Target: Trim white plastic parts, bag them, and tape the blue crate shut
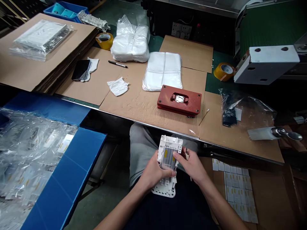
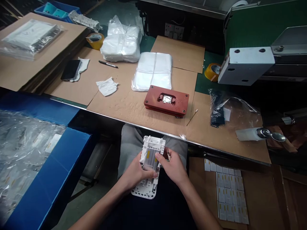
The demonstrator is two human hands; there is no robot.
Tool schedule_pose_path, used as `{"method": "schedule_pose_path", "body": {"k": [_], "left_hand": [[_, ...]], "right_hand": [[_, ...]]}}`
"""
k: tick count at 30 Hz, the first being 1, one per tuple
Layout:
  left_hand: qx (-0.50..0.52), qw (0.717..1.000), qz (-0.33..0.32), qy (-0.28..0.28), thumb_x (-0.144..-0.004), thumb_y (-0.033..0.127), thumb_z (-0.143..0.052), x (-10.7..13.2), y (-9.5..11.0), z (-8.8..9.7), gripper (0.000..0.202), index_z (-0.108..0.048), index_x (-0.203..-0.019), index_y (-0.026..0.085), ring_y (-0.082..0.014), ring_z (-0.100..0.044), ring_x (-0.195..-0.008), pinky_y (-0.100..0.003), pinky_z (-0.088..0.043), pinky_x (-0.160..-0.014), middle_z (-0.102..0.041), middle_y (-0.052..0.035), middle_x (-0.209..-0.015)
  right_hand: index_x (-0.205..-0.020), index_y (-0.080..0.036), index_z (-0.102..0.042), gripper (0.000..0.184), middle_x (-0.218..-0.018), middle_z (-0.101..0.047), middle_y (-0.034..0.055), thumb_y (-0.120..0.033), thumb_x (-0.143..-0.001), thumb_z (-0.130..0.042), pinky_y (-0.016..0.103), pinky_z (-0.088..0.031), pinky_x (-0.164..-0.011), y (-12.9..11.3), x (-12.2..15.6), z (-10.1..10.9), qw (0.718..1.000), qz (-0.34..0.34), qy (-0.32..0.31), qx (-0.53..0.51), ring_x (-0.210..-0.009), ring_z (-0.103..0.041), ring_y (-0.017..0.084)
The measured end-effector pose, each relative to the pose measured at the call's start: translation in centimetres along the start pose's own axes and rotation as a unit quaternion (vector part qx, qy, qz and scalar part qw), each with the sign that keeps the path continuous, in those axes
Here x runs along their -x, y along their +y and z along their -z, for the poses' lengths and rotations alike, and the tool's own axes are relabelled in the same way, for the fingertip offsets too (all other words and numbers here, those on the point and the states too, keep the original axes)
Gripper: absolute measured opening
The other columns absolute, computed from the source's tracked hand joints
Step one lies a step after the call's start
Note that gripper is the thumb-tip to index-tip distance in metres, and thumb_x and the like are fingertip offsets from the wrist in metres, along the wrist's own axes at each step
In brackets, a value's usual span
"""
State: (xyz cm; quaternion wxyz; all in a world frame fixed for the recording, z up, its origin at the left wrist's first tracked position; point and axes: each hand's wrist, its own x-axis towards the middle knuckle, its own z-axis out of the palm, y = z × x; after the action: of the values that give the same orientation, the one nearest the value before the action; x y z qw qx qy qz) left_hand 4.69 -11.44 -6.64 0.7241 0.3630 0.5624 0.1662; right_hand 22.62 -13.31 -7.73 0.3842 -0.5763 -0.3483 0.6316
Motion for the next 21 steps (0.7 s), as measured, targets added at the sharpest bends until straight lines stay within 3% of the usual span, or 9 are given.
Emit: {"method": "schedule_pose_path", "body": {"k": [5, 10, 13, 17, 19, 21], "left_hand": [[-0.028, 0.999, -0.022, 0.009, -0.056, 0.014, -0.09, 0.8, 0.4, 0.1, 0.073, -0.056, -0.121, 0.019, -0.0276, -0.068, -0.098, -0.035, -0.055, -0.082, -0.073, -0.0057, -0.108], [-0.038, 0.999, -0.025, 0.001, -0.065, 0.022, -0.087, 0.9, 0.8, 0.3, 0.074, -0.052, -0.13, 0.02, -0.0288, -0.069, -0.101, -0.037, -0.055, -0.085, -0.073, -0.0076, -0.112], [0.049, 0.998, -0.035, -0.022, -0.073, 0.029, -0.084, 0.4, 1.4, 0.7, 0.066, -0.053, -0.131, 0.02, -0.0282, -0.068, -0.106, -0.038, -0.055, -0.09, -0.072, -0.0101, -0.119], [0.175, 0.984, -0.03, -0.028, -0.069, 0.03, -0.089, -0.2, 2.1, 1.6, 0.062, -0.06, -0.123, 0.017, -0.0248, -0.07, -0.096, -0.035, -0.056, -0.085, -0.074, -0.0106, -0.111], [0.217, 0.976, -0.013, -0.025, -0.068, 0.031, -0.09, -0.2, 2.3, 2.3, 0.058, -0.063, -0.117, 0.017, -0.0233, -0.07, -0.088, -0.035, -0.057, -0.081, -0.075, -0.0097, -0.104], [0.242, 0.97, 0.002, -0.008, -0.068, 0.032, -0.09, -0.2, 2.4, 3.0, 0.054, -0.064, -0.113, 0.017, -0.0229, -0.071, -0.086, -0.034, -0.058, -0.079, -0.075, -0.0085, -0.1]], "right_hand": [[-0.118, -0.016, -0.071, 0.043, -0.116, -0.076, 0.0142, -0.046, -0.088, -0.072, 0.041, -0.057, -0.094, -0.8, 0.6, -1.2, 0.999, 0.01, 0.029, -0.018, -0.104, -0.072, 0.03], [-0.119, -0.017, -0.071, 0.041, -0.117, -0.076, 0.013, -0.044, -0.089, -0.07, 0.043, -0.056, -0.096, -1.4, 0.4, -1.2, 0.999, 0.015, 0.024, -0.026, -0.107, -0.071, 0.031], [-0.122, -0.019, -0.071, 0.038, -0.119, -0.076, 0.0101, -0.04, -0.09, -0.069, 0.043, -0.055, -0.099, -2.5, 0.2, -1.0, 0.999, 0.024, 0.005, 0.03, -0.109, -0.071, 0.031], [-0.119, -0.025, -0.075, 0.032, -0.114, -0.078, 0.0057, -0.038, -0.09, -0.068, 0.04, -0.056, -0.093, -5.2, 0.4, 1.0, 0.985, 0.065, -0.023, 0.156, -0.104, -0.072, 0.028], [-0.11, -0.024, -0.078, 0.028, -0.098, -0.079, 0.0061, -0.041, -0.093, -0.064, 0.037, -0.058, -0.081, -6.4, -0.2, 3.4, 0.973, 0.124, 0.065, 0.184, -0.088, -0.073, 0.025], [-0.105, -0.022, -0.079, 0.03, -0.089, -0.076, 0.0067, -0.041, -0.097, -0.057, 0.035, -0.056, -0.074, -7.2, -1.8, 6.3, 0.924, 0.207, 0.206, 0.247, -0.077, -0.069, 0.022]]}}
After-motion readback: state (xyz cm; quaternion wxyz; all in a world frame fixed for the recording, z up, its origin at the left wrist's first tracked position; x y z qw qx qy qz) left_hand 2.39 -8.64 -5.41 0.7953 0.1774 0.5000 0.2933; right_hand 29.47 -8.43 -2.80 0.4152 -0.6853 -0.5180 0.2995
